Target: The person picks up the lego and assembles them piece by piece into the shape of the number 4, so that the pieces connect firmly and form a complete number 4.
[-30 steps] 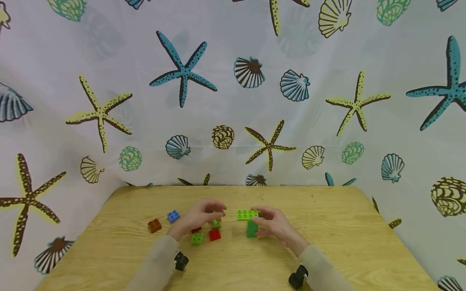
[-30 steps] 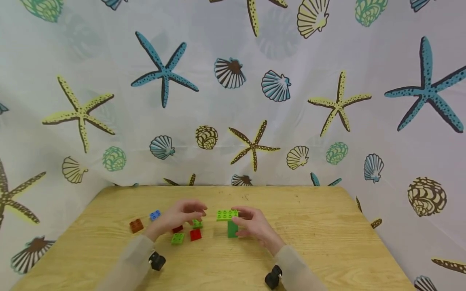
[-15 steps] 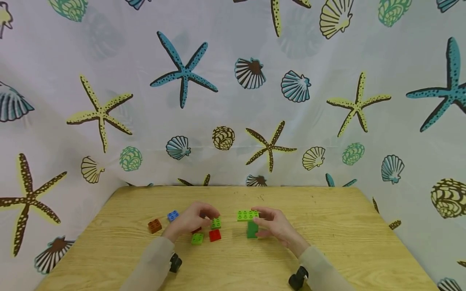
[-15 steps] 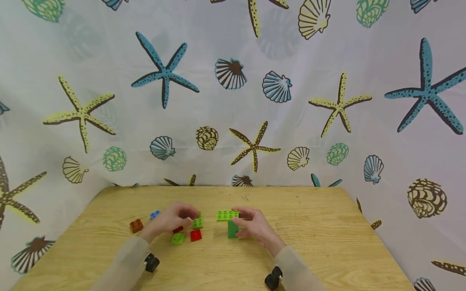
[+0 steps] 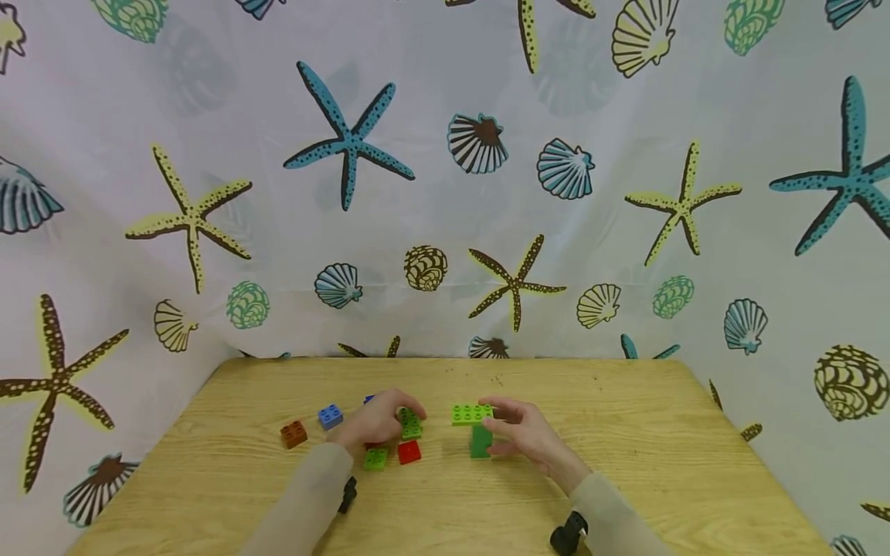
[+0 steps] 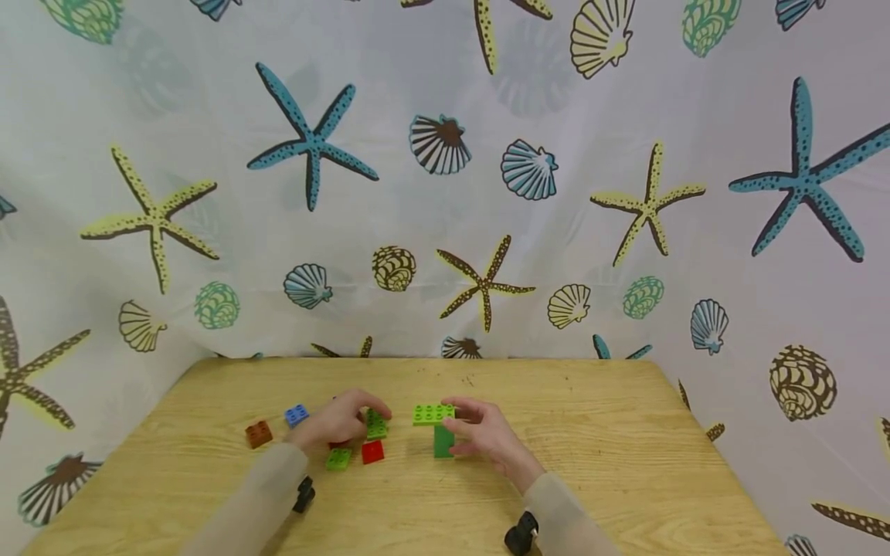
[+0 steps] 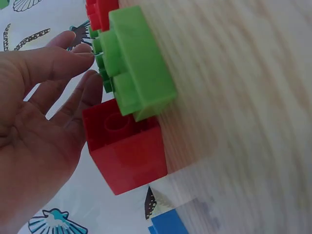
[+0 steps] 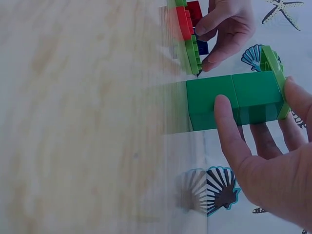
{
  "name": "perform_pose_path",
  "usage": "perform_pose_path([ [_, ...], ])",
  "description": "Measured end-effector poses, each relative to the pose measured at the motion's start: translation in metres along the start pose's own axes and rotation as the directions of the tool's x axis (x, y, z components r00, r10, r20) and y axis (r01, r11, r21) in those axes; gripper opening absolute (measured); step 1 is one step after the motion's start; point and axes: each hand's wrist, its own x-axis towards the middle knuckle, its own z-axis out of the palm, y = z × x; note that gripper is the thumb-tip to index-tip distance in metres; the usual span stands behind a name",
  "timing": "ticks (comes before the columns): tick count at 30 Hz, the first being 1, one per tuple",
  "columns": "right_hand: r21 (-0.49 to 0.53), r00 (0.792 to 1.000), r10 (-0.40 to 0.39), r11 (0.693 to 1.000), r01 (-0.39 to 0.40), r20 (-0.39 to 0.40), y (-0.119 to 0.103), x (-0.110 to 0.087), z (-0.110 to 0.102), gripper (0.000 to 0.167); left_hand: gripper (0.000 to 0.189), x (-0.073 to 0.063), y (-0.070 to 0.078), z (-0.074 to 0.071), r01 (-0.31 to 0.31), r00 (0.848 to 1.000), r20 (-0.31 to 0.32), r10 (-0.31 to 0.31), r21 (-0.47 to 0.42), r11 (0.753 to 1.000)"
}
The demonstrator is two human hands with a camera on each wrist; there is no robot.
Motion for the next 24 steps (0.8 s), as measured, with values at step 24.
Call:
perform_pose_path([
  [24,0.017,1.000,-0.011,1.000,0.011,0.004,0.006,0.000,-0.001,0.054,0.046,0.021,0.005,0.010,0.055,0.998,0.025,-0.058,0.084,0.995],
])
